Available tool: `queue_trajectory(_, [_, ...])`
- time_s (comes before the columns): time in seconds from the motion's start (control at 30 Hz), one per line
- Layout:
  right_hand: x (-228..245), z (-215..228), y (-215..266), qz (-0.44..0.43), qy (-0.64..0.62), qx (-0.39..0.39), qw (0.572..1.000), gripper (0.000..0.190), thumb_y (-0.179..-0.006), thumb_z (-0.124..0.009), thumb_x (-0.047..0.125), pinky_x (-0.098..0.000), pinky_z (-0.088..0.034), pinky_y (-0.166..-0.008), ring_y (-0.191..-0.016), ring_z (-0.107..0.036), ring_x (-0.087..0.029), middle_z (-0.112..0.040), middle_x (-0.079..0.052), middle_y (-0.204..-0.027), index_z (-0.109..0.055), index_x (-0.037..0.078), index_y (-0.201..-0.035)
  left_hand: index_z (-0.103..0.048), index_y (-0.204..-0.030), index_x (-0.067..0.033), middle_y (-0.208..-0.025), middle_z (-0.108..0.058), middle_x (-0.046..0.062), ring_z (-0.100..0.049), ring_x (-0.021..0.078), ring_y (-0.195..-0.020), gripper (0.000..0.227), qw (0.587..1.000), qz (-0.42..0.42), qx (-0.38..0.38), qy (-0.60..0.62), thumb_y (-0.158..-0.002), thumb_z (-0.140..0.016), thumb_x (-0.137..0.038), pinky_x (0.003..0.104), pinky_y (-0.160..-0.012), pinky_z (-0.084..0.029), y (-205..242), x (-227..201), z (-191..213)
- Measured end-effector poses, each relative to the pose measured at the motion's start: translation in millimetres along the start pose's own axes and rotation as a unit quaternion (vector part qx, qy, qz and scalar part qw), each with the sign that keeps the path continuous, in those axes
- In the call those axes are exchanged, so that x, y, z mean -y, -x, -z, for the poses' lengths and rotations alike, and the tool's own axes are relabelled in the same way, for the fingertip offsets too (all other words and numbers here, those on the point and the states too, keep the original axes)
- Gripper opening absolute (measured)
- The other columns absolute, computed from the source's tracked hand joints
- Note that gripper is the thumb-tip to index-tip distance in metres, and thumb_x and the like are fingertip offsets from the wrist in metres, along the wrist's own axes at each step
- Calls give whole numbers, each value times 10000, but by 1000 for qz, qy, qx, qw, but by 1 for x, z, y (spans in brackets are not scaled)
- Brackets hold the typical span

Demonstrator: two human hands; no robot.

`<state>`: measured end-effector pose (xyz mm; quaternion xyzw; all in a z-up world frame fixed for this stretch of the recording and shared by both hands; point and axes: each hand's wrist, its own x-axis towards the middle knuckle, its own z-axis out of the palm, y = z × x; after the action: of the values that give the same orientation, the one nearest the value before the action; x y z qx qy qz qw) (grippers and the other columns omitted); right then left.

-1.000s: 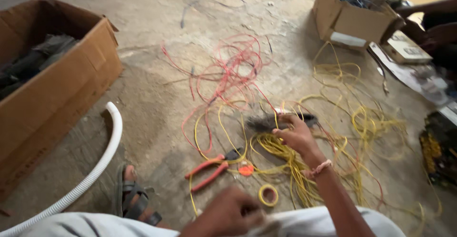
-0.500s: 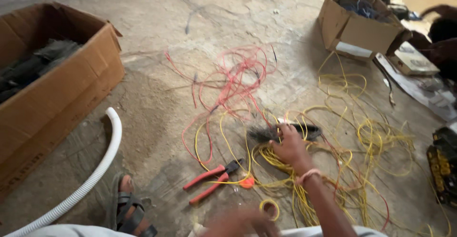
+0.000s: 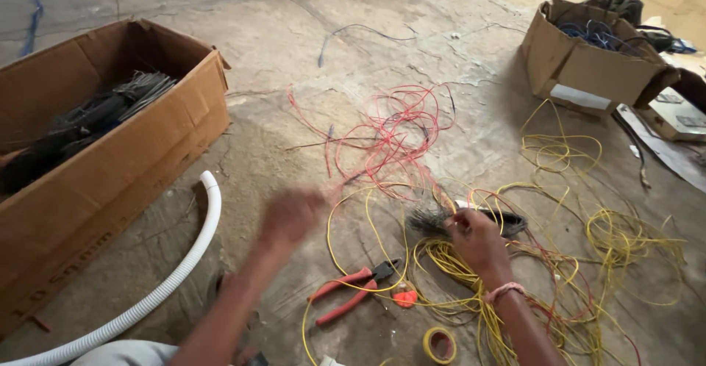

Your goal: The person sits on the floor and strips the insulation from yellow wires using pliers. They twist the exposed strands together and wrap the joint with yellow electrical tape. The person repeats this process on multiple wire ends.

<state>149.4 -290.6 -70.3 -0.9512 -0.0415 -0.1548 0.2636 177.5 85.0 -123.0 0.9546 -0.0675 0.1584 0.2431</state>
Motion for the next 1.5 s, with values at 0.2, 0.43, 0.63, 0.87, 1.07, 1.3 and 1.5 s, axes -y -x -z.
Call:
queue_trajectory(0.2, [-13,6,-3,-70,22,-117,990,332,-1025,-609,324,-506,-504,-672,-770,-681,-429,-698,-230,-818,-698,14,-945,-655,-1065,-101,-1001,-682,131,-671,316,-914,255,930,315,-185,-50,-957,-665,-332,472,-783,-548,-73,103,73])
queue_trajectory(0.43, [-12,-3,1,-3,-43,-147,988,285,-1010,-620,287,-443,-547,-673,-764,-726,-331,-734,-195,-860,-697,15,-972,-642,-1188,-108,-1191,-670,127,-656,315,-1103,399,938,287,93,-171,-829,-737,-256,476,-917,-535,-30,64,94])
queue_trajectory(0.63, [13,1,5,46,-72,-141,986,162,-976,-706,170,-361,-509,-596,-627,-662,-248,-676,-141,-780,-690,11,-951,-703,-1213,-161,-1307,-672,194,-598,344,-1316,407,967,-37,135,-211,-810,-732,-212,476,-1131,-448,-36,-56,20])
queue_trajectory(0.87, [23,21,-1,143,-70,-196,968,110,-1022,-681,100,-302,-473,-658,-687,-589,-171,-625,-81,-828,-649,13,-961,-367,-1535,-320,-1437,-550,116,-576,320,-1268,1156,944,-65,209,-246,-548,-940,-510,511,-966,-492,-97,-32,-37])
queue_trajectory(1.07, [-19,20,-27,78,-61,-257,961,116,-1083,-690,104,-305,-480,-684,-715,-594,-145,-638,-90,-835,-672,-1,-1036,-586,-1330,-159,-1298,-651,101,-609,319,-1228,692,927,-48,345,-135,-761,-826,-470,484,-993,-481,-163,29,-56])
queue_trajectory(1.3, [-54,14,-51,-57,-216,-287,932,140,-1077,-673,136,-252,-494,-648,-713,-573,-94,-636,-29,-824,-675,1,-1041,-427,-1417,-210,-1412,-414,183,-486,409,-1286,794,994,43,-3,-101,-739,-806,-378,535,-991,-457,-374,70,-44])
queue_trajectory(1.5, [-20,15,-38,-56,-130,-239,961,129,-1062,-715,128,-316,-437,-632,-700,-511,-134,-610,-74,-716,-708,1,-1082,-238,-1546,-263,-1540,-180,262,-368,499,-1353,1067,998,-18,-51,-17,-669,-845,-309,577,-993,-447,-294,-30,43])
